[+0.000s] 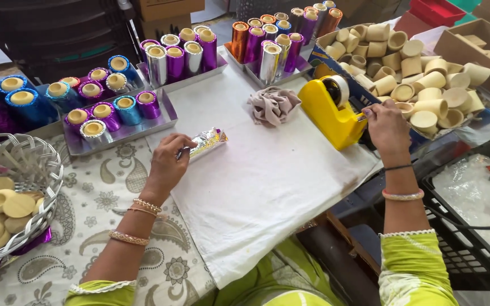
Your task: The person wraps a small cylindrical candle in a sheet of purple foil, folding the edges around the body and sealing the bottom with clear tape. They then fold the top edges inward to close the opening and secure it with additional tape.
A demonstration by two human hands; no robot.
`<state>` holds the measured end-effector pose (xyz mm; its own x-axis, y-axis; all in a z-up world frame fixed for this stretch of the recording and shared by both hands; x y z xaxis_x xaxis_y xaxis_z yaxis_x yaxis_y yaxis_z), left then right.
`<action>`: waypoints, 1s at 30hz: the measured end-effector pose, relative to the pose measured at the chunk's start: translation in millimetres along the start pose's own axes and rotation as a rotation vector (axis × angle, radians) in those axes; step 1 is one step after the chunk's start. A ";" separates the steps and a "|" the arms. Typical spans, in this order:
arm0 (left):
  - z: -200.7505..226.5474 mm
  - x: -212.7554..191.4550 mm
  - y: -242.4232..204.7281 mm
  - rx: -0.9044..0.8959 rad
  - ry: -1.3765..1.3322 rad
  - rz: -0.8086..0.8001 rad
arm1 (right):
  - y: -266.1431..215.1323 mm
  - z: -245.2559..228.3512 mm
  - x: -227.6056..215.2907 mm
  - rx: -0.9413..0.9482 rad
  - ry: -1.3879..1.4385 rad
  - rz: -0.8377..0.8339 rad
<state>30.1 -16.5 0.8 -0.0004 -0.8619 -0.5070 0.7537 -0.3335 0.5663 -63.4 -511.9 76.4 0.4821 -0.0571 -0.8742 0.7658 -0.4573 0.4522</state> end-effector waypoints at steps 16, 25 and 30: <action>-2.8 1.1 0.7 0.006 -0.004 -0.008 | 39.2 22.1 39.6 -0.016 0.298 -0.055; -3.5 0.7 0.8 0.007 -0.015 0.000 | 19.6 12.4 33.2 0.159 0.580 -0.115; -5.5 1.6 0.6 0.014 -0.014 0.001 | 6.7 20.2 31.5 0.128 0.676 -0.044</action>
<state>34.2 -16.0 -3.3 -0.0092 -0.8673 -0.4977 0.7445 -0.3382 0.5756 -51.7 -534.7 48.3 0.6432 0.5112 -0.5701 0.7544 -0.5503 0.3577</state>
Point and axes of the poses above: each hand's wrist, its own y-axis towards the middle knuckle, its own x-axis out of the palm, z = x × y, the point moved 3 cm from there along y, towards the middle knuckle, and after that the axes turned 6 degrees about x, right-handed, at the moved point
